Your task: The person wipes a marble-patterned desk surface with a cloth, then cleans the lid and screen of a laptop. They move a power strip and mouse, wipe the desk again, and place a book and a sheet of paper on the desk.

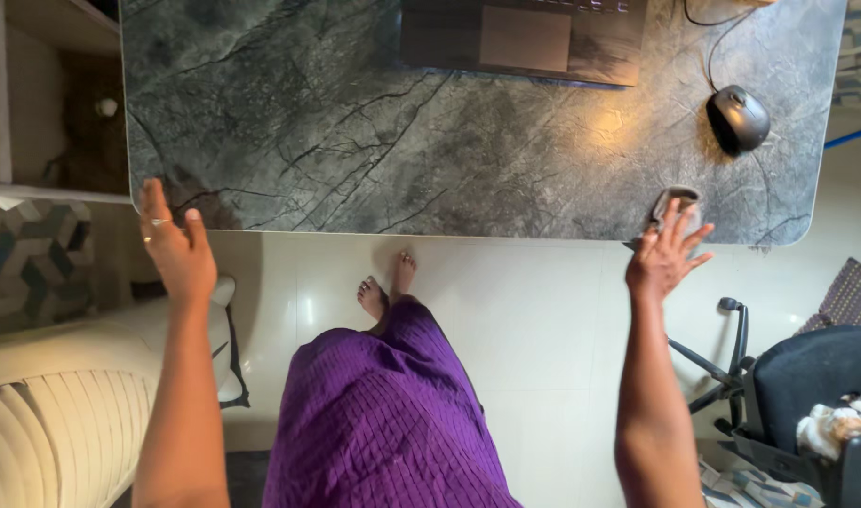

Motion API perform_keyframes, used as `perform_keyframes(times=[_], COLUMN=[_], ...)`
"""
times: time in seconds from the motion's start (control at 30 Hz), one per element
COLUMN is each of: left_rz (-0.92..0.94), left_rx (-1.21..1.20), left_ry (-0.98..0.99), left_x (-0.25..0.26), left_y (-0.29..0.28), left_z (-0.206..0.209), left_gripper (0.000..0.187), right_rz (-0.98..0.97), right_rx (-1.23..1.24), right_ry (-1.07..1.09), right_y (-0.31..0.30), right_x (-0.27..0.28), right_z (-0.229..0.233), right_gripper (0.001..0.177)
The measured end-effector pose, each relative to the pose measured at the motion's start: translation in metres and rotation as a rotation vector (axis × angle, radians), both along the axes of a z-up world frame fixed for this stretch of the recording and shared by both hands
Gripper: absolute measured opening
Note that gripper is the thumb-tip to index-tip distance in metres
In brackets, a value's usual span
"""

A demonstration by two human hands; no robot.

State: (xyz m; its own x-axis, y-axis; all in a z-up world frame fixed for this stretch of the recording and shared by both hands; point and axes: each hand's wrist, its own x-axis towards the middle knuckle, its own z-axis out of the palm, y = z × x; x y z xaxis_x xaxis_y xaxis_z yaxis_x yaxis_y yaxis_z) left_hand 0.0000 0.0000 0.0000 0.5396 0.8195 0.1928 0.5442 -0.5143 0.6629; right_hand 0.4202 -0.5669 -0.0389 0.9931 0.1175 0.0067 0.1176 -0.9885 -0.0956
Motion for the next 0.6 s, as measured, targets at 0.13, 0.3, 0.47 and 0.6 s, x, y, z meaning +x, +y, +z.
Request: perform_keyframes(times=[0.13,0.3,0.47,0.6], left_rz=[0.077,0.188,0.442,0.471], left_rx=[-0.016,0.003,-0.191,-0.318], left_ry=[-0.035,-0.17,-0.143,-0.229], left_x=[0.002,0.0,-0.011,-0.024], left_y=[0.009,0.036,0.056,0.097], left_z=[-0.017,-0.036,-0.046,-0.08], left_gripper=[0.057,0.049,0.048,0.055], right_rz=[0.052,0.282,0.661,1.143], right_rx=[0.073,0.167,0.208,0.271], right_ry=[-0.169,-0.28,-0.181,0.223], right_y=[0.021,0.1,0.268,0.425], right_x=[0.016,-0.03,-0.151,-0.262], right_z=[-0.013,-0.022,-0.002,0.04], right_gripper=[0.062,0.065,0.071,0.072])
